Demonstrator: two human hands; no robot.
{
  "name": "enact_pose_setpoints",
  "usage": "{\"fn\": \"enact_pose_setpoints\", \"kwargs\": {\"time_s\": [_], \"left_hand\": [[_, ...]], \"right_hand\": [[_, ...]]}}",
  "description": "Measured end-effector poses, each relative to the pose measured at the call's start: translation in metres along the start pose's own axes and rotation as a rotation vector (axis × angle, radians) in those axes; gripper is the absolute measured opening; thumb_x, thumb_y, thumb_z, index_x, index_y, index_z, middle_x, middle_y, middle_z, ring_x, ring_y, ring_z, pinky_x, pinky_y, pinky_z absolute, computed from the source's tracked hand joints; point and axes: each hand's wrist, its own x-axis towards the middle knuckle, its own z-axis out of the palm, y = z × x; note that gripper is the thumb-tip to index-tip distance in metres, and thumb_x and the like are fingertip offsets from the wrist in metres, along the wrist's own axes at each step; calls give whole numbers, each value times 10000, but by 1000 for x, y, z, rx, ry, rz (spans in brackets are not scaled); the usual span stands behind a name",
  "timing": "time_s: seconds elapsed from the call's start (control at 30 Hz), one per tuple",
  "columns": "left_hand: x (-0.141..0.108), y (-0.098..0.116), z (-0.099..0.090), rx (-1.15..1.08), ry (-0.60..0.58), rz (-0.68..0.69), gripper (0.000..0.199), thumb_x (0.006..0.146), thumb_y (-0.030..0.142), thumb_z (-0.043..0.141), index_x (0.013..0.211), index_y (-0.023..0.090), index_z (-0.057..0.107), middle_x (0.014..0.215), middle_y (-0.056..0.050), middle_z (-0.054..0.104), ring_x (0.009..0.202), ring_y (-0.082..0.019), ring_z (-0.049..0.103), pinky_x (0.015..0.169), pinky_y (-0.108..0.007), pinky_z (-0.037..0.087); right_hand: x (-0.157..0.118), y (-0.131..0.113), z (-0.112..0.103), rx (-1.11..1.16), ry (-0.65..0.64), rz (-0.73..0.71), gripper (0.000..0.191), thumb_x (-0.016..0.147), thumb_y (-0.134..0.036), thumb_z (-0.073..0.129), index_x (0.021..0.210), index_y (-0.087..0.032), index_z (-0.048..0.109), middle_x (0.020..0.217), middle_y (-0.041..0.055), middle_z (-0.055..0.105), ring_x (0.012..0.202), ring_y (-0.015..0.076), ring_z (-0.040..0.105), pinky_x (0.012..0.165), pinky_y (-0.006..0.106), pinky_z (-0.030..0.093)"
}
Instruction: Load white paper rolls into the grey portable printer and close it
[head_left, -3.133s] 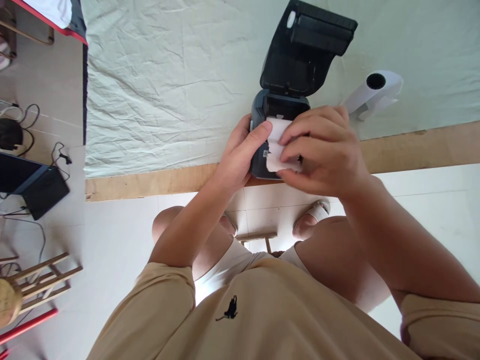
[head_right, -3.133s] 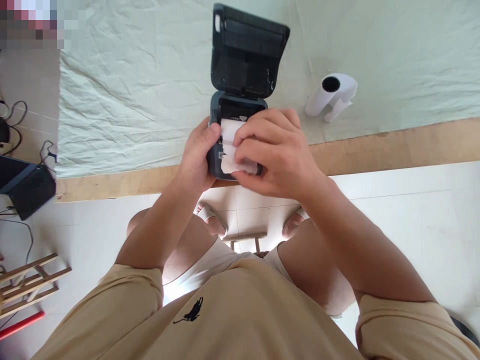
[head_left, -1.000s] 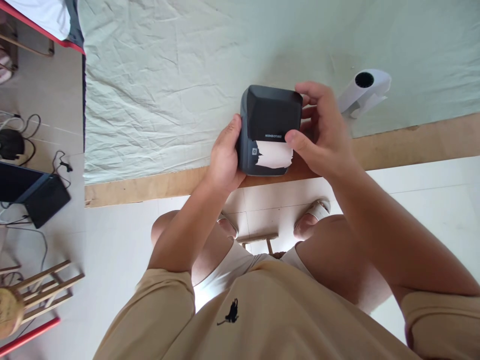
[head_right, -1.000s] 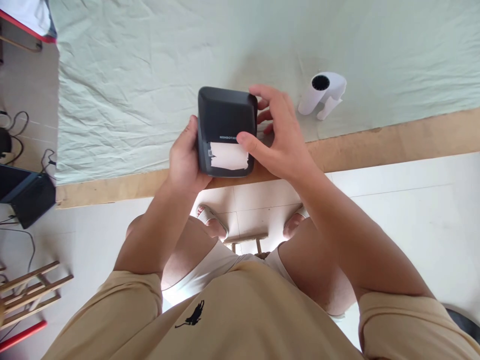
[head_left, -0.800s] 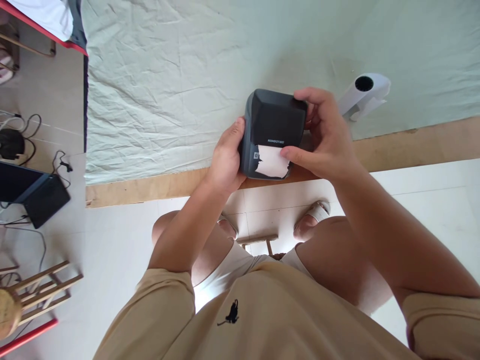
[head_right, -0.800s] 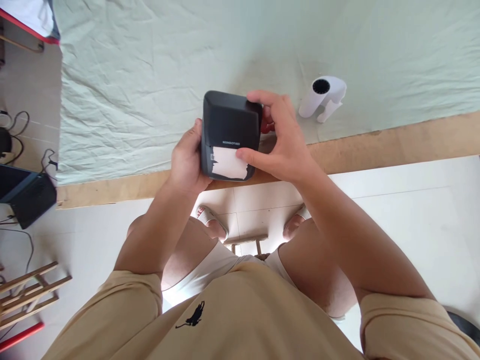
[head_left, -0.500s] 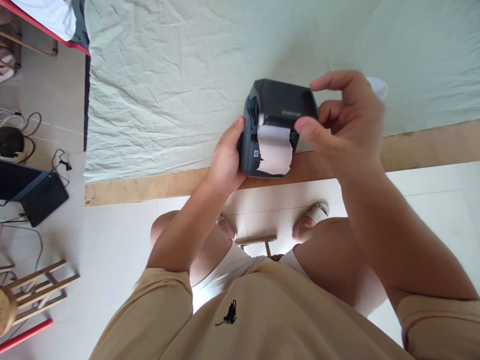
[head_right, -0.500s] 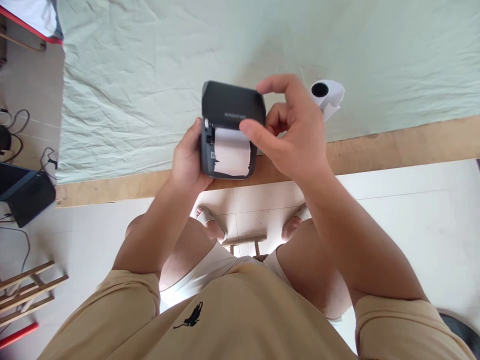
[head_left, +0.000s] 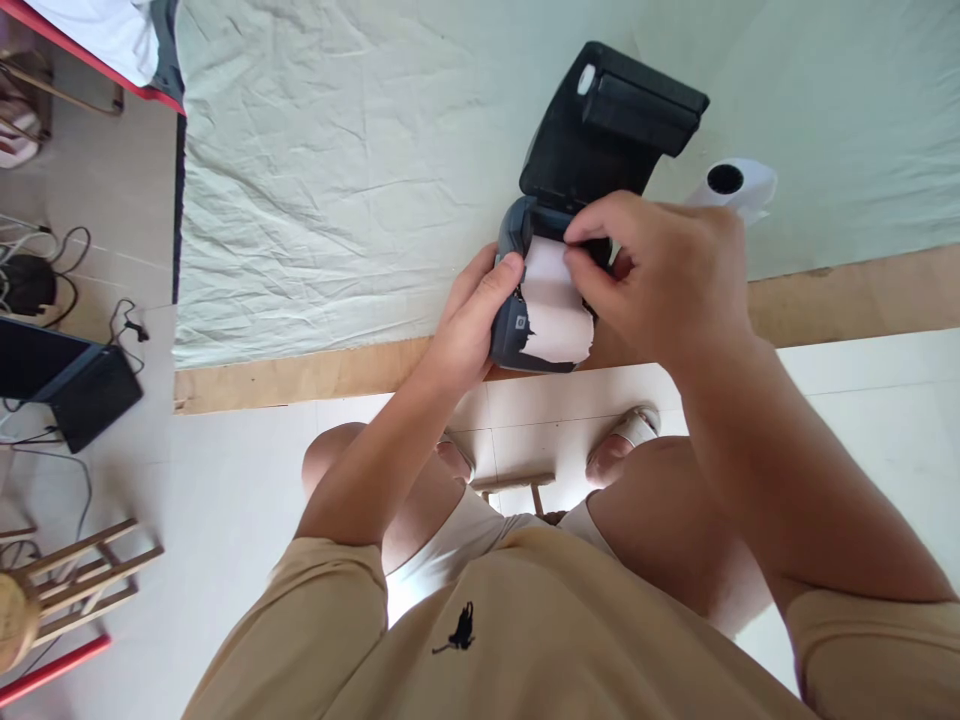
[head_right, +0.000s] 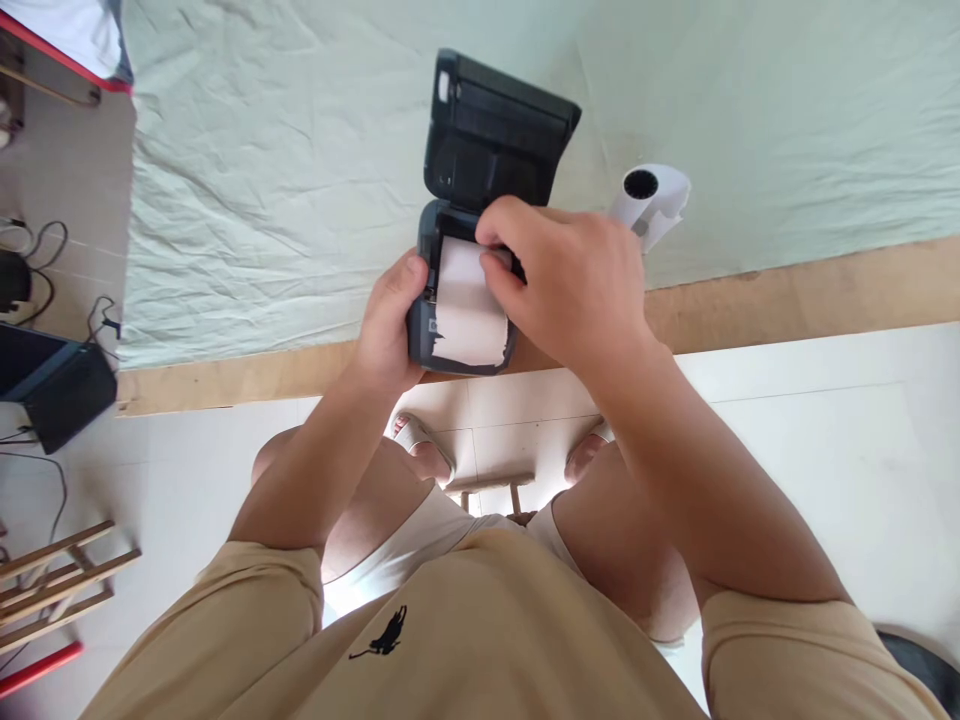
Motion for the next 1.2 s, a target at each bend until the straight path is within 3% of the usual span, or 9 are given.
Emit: {"fn": "enact_pose_setpoints", "kwargs": {"time_s": [0.1,0.23,0.37,0.57,0.67,0.77,0.87,0.97,1.2], "left_hand": [[-2,3,1,7,-21,-16,303,1030,507,670,978,219,750,762,21,700,681,-117,725,633,-224,602],[-5,4,1,15,-37,-30,320,1051,509,622,953,224,731,767,5,715,734,-152,760,607,-246,594],[-2,0,0,-4,26,-41,315,1051,505,616,942,225,711,777,9,709,774,-152,774,634,-250,606],[3,-2,-2,-23,78,-110,345,1050,547,579,987,232,705,858,1,738,857,-179,809,704,-293,662],[2,-2,-3,-9,87,-106,326,1046,535,585,994,235,700,875,-2,742,985,-220,832,776,-322,692],[1,-1,-3,-17,86,-110,294,1052,490,573,988,234,702,871,-4,737,1041,-238,832,821,-344,698],[0,1,-1,-38,83,-124,296,1061,460,541,960,229,697,865,-12,729,1042,-240,829,831,-354,700],[1,3,1,-34,87,-136,267,1051,443,559,920,236,666,847,-13,720,1114,-251,821,895,-364,706],[0,6,4,-32,96,-156,272,1046,448,536,956,234,676,883,-22,737,1121,-259,817,871,-369,702]], "right_hand": [[-1,6,-5,-6,-167,-33,288,905,-394,778,1181,-319,745,838,10,765,710,238,646,668,382,460],[0,5,-11,153,-202,-41,453,803,-313,837,1245,-349,746,949,-10,810,679,198,636,638,370,483],[3,-3,-25,400,-130,73,442,720,-268,834,1157,-304,774,981,-21,804,514,79,472,547,322,432],[15,13,-18,1045,196,371,365,726,-514,733,997,-289,637,820,16,554,601,155,552,405,293,307],[11,26,5,950,319,406,367,757,-519,778,965,-296,573,805,-6,573,510,122,468,397,289,271],[-1,36,20,752,243,330,394,870,-569,782,988,-286,536,856,-9,606,502,101,461,478,316,371],[-12,43,22,490,184,194,439,974,-679,667,997,-269,511,941,28,614,707,167,592,723,402,512],[-15,49,18,292,171,118,472,1011,-732,556,1071,-266,513,985,59,635,904,241,629,909,481,523],[-13,50,19,70,32,160,365,943,-398,707,1248,-289,540,1167,89,726,1005,286,713,890,499,593]]}}
